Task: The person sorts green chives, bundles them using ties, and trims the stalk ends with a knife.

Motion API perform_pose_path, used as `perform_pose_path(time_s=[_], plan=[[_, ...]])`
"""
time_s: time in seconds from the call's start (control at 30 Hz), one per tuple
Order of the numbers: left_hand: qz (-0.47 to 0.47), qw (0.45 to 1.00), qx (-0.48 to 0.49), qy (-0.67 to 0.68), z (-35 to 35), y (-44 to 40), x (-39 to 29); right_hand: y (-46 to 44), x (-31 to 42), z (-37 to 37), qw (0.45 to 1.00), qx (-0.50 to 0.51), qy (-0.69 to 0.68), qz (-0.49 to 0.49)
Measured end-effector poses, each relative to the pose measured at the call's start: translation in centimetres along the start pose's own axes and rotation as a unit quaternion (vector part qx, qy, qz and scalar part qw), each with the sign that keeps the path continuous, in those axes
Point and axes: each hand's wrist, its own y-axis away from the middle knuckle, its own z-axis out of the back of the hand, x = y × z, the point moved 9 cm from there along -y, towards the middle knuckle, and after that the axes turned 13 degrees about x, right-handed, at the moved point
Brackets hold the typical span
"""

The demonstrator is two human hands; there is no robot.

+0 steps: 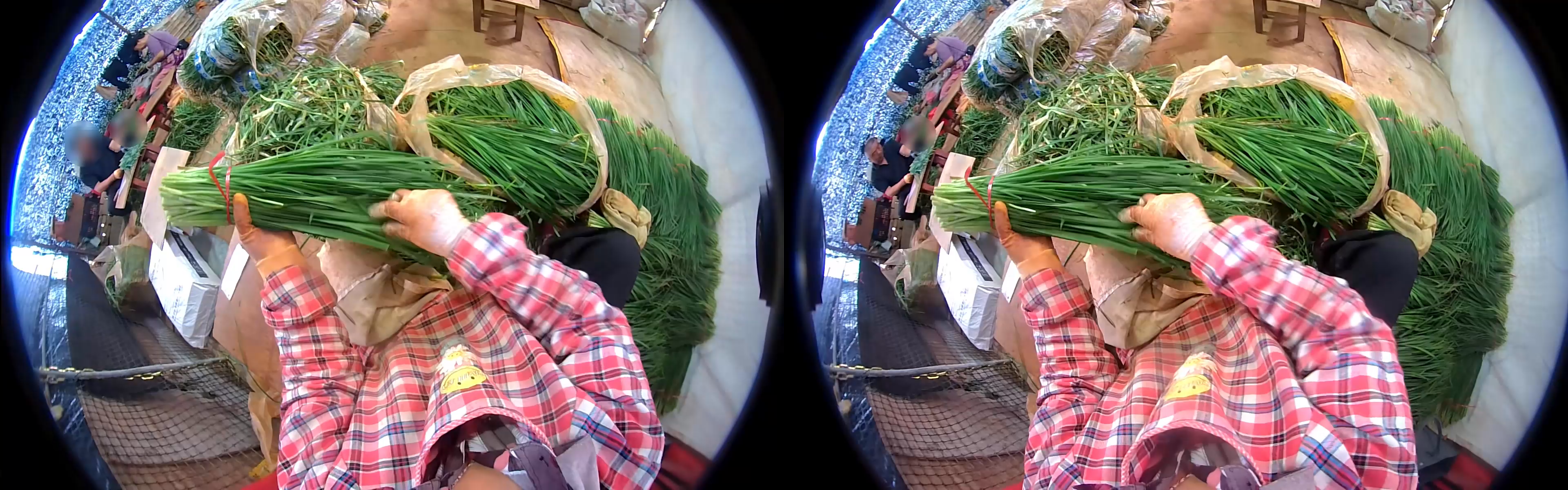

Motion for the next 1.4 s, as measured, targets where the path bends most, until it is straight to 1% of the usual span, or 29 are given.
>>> perform_pose_path(time_s=[0.1,0.17,0.2,0.23,0.3,0.33,0.37,0.43,0.47,0.5,0.57,0.63,0.67,0.7,0.73,0.8,0.83,0.9,0.97,1.0,1.03,1.07,1.1,1.13,1.17,1.2,1.3,1.33,1.4], plan=[[0.008,1.0,-0.012,-0.011,0.9,-0.2,0.5,0.2,0.1,-2.5,0.997,0.072,-0.018,0.012],[-0.031,0.994,-0.072,-0.072,1.8,0.3,-0.7,1.9,-3.0,-6.6,0.967,0.237,0.075,-0.055],[-0.015,0.994,-0.104,-0.031,3.8,0.0,-0.8,4.1,-5.3,-9.0,0.927,0.345,0.115,-0.09],[-0.016,0.994,-0.105,-0.03,4.7,-0.1,-1.6,5.5,-7.2,-9.5,0.926,0.346,0.117,-0.089],[-0.021,0.997,-0.068,0.011,5.0,-0.4,-2.5,8.7,-13.8,-10.4,0.88,0.399,0.163,-0.199],[-0.038,0.996,-0.084,0.01,5.3,-0.1,-2.9,9.9,-16.7,-10.6,0.851,0.423,0.186,-0.252],[-0.037,0.995,-0.091,0.006,5.7,0.3,-3.1,10.5,-16.2,-9.4,0.815,0.451,0.203,-0.301],[-0.053,0.992,-0.11,-0.024,6.4,0.3,-3.7,7.4,-11.8,-1.0,0.917,0.264,0.044,-0.295],[-0.061,0.991,-0.11,-0.037,5.7,0.5,-3.7,5.9,-10.3,0.8,0.965,0.154,-0.039,-0.21],[-0.059,0.992,-0.105,-0.036,5.0,0.6,-3.6,5.3,-8.9,2.9,0.985,0.039,-0.119,-0.12],[-0.048,0.995,-0.086,-0.011,3.6,0.8,-2.9,4.2,-3.4,5.5,0.988,-0.134,-0.062,0.046],[-0.068,0.997,-0.036,-0.026,3.7,0.4,-2.9,3.0,-0.5,1.1,0.997,0.007,-0.023,0.067],[-0.088,0.994,-0.049,-0.037,2.8,0.9,-3.1,3.2,-2.6,-7.9,0.966,0.259,0.012,-0.006],[-0.11,0.991,-0.058,-0.047,1.8,1.4,-3.7,5.3,-5.3,-15.6,0.867,0.49,0.042,-0.077],[-0.088,0.996,0.007,0.021,3.7,0.6,-3.5,5.8,-6.5,-15.5,0.874,0.476,0.041,-0.084],[-0.083,0.995,0.033,0.053,4.1,1.0,-4.1,10.2,-12.9,-13.9,0.871,0.446,0.015,-0.207],[-0.143,0.989,-0.013,-0.021,5.3,1.4,-5.4,12.0,-14.5,-12.5,0.869,0.416,-0.031,-0.264],[-0.17,0.984,-0.055,-0.006,5.8,1.8,-6.1,15.3,-16.4,-7.2,0.86,0.316,-0.148,-0.372],[-0.214,0.972,0.012,-0.097,4.1,0.9,-7.5,16.0,-12.0,-1.8,0.856,0.248,-0.31,-0.331],[-0.195,0.974,0.042,-0.104,3.3,0.3,-7.7,16.1,-9.1,-1.6,0.798,0.189,-0.497,-0.284],[-0.173,0.977,0.072,-0.104,1.4,-0.2,-7.2,15.1,-6.4,-1.1,0.825,0.199,-0.493,-0.189],[-0.152,0.975,0.03,-0.162,-3.7,0.7,-6.1,14.1,-3.0,-2.3,0.772,0.273,-0.566,-0.099],[-0.129,0.967,-0.004,-0.221,-8.4,1.7,-5.1,13.5,-0.8,-1.8,0.766,0.258,-0.574,-0.132],[-0.081,0.975,0.021,-0.208,-9.1,0.5,-3.3,13.0,2.2,-1.2,0.679,0.273,-0.675,-0.095],[-0.038,0.978,0.048,-0.201,-8.6,-1.3,-2.1,12.1,1.2,-1.5,0.681,0.23,-0.685,-0.116],[-0.073,0.899,0.186,-0.39,-10.8,-2.7,-1.5,10.9,0.9,-1.9,0.645,0.21,-0.731,-0.078],[-0.041,0.847,0.28,-0.449,-21.1,-1.6,3.7,9.0,0.2,-1.5,0.53,0.18,-0.825,0.08],[-0.083,0.753,0.44,-0.482,-27.1,2.8,5.2,9.1,0.3,-0.8,0.495,0.173,-0.84,0.136],[-0.218,0.466,0.672,-0.533,-34.9,11.4,8.5,10.6,-0.9,0.6,0.47,0.123,-0.855,0.181]])
